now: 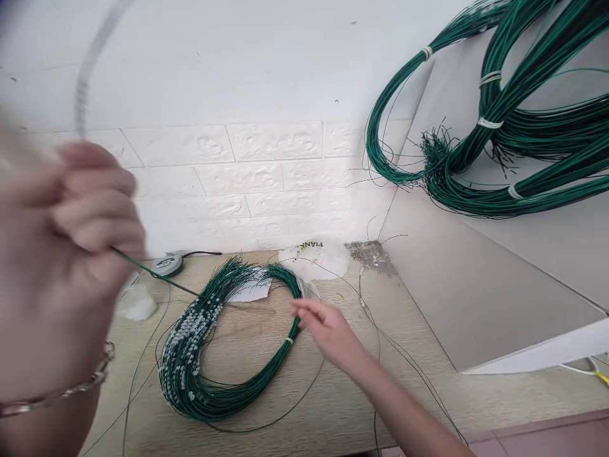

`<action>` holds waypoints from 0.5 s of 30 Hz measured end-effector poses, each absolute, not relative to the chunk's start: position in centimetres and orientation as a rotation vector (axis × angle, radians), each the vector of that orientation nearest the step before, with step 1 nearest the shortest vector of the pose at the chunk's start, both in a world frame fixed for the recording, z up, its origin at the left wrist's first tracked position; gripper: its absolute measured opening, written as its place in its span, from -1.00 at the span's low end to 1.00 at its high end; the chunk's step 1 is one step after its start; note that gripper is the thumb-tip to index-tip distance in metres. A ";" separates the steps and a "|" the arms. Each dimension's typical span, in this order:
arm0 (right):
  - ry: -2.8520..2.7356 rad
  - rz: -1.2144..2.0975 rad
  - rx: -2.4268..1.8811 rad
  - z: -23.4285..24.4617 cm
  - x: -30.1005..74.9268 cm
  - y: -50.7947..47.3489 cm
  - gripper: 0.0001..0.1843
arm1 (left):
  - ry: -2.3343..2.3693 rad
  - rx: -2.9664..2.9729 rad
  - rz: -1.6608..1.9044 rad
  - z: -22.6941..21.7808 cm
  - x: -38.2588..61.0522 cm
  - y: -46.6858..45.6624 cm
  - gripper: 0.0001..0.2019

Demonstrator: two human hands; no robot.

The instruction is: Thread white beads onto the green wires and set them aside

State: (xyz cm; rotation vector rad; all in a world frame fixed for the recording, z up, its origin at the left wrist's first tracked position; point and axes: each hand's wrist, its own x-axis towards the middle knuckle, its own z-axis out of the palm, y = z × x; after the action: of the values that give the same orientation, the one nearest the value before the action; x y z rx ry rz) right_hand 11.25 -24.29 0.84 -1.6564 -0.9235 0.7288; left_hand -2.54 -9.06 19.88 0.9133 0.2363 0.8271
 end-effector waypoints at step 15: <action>-0.983 0.315 -1.157 15.3 12.4 -25.6 -0.66 | 0.010 1.319 0.426 10.7 2.6 -16.8 -0.77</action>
State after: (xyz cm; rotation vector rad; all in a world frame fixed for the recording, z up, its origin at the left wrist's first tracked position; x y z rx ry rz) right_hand 12.40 -25.58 15.31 -1.1571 -0.9830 0.3148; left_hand 2.56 -16.76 10.72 1.3188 0.0098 0.4262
